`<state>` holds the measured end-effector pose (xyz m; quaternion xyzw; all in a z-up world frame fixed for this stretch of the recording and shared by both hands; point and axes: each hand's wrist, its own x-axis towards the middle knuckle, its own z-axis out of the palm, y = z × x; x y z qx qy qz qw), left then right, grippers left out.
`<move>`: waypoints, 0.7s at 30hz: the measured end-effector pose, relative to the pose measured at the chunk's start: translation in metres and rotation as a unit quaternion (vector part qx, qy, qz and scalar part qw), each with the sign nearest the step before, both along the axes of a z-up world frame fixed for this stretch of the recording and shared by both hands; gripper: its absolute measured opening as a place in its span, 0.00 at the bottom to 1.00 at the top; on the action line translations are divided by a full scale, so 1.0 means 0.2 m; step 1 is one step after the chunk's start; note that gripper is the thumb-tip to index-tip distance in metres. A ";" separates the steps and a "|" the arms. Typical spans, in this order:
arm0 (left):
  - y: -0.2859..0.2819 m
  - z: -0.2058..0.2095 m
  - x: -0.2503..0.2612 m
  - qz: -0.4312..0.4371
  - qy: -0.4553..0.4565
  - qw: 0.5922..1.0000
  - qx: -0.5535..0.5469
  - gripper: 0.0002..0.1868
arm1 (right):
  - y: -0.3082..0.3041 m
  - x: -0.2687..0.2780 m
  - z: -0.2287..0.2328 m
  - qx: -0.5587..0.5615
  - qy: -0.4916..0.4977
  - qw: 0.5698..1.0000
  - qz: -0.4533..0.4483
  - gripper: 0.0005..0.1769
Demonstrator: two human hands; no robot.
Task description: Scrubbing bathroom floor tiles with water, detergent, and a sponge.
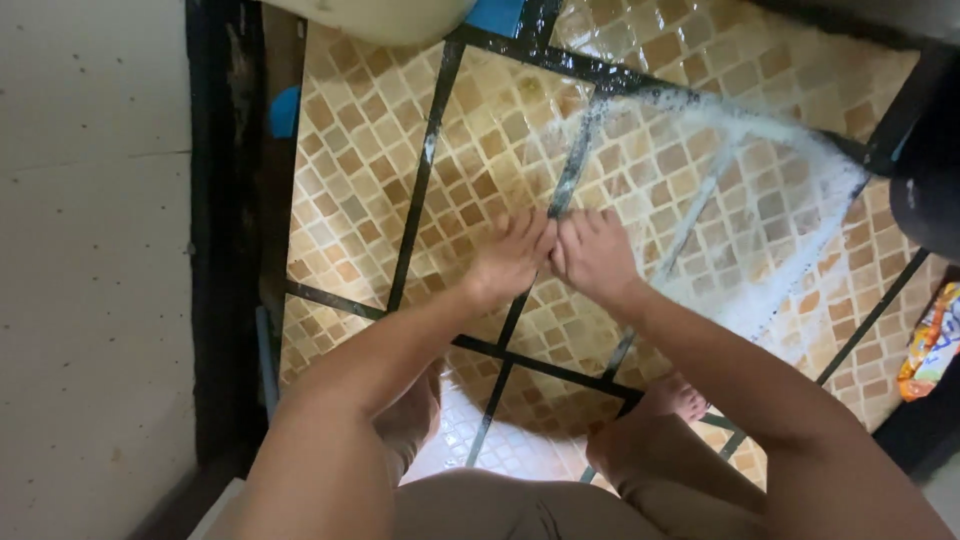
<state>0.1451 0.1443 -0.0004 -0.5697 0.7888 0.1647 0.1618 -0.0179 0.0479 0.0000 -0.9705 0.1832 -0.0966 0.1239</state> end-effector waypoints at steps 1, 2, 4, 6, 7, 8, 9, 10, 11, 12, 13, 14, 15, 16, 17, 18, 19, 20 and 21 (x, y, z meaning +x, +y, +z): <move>-0.09 0.13 0.04 0.017 0.005 0.999 0.029 0.27 | -0.02 0.02 0.02 0.032 0.026 0.999 -0.020 0.08; -0.18 0.26 0.08 0.036 0.012 0.998 0.058 0.27 | -0.06 0.05 0.03 0.062 0.052 0.996 -0.038 0.10; -0.36 0.25 0.17 0.044 -0.037 0.998 0.038 0.31 | -0.25 0.21 0.05 0.078 0.137 0.985 -0.071 0.12; -0.48 0.19 0.25 0.054 -0.086 0.995 0.016 0.36 | -0.37 0.35 0.01 0.090 0.220 0.966 -0.101 0.23; -0.53 0.14 0.27 0.096 -0.072 0.993 -0.015 0.37 | -0.41 0.41 -0.04 0.013 0.096 0.984 -0.146 0.18; -0.59 0.10 0.31 0.136 -0.059 0.988 -0.047 0.39 | -0.46 0.47 -0.08 -0.063 -0.031 0.980 -0.187 0.15; -0.59 0.18 0.30 0.137 -0.059 0.988 -0.048 0.39 | -0.43 0.45 -0.07 -0.065 -0.031 0.980 -0.186 0.15; -0.58 0.26 0.31 0.107 -0.070 0.992 0.018 0.50 | -0.39 0.44 -0.07 -0.002 0.013 0.982 -0.189 0.20; -0.57 0.34 0.31 0.078 -0.081 0.990 0.084 0.62 | -0.35 0.42 -0.06 0.060 0.057 0.978 -0.190 0.25; -0.38 0.06 0.24 0.078 -0.083 0.990 0.080 0.62 | -0.19 0.31 -0.19 0.057 0.055 0.978 -0.191 0.25; -0.17 -0.19 0.20 0.035 -0.062 0.997 -0.019 0.38 | -0.04 0.20 -0.32 0.051 0.039 0.987 -0.145 0.19; 0.03 -0.41 0.17 -0.008 -0.040 0.992 -0.117 0.24 | 0.12 0.08 -0.45 0.045 0.025 0.994 -0.099 0.15; 0.11 -0.39 0.17 -0.009 -0.041 0.992 -0.120 0.24 | 0.12 0.09 -0.37 0.042 0.024 0.994 -0.100 0.15; 0.22 -0.37 0.14 0.006 0.039 0.991 -0.131 0.26 | 0.17 0.07 -0.28 0.018 0.005 0.998 -0.055 0.15; 0.33 -0.34 0.11 0.021 0.119 0.983 -0.141 0.29 | 0.22 0.05 -0.19 -0.006 -0.014 1.000 -0.009 0.15; 0.29 -0.29 0.13 0.016 0.122 0.982 -0.140 0.29 | 0.21 0.07 -0.25 -0.007 -0.011 1.000 -0.015 0.15; 0.25 -0.24 0.15 0.027 0.130 0.979 -0.156 0.28 | 0.19 0.09 -0.30 -0.005 -0.038 0.999 -0.007 0.15; 0.23 -0.18 0.15 0.040 0.141 0.975 -0.168 0.28 | 0.19 0.08 -0.34 0.000 -0.061 0.998 0.002 0.15; 0.08 -0.13 0.20 0.038 0.148 0.975 -0.164 0.28 | 0.06 0.13 -0.40 0.003 -0.055 0.998 -0.002 0.15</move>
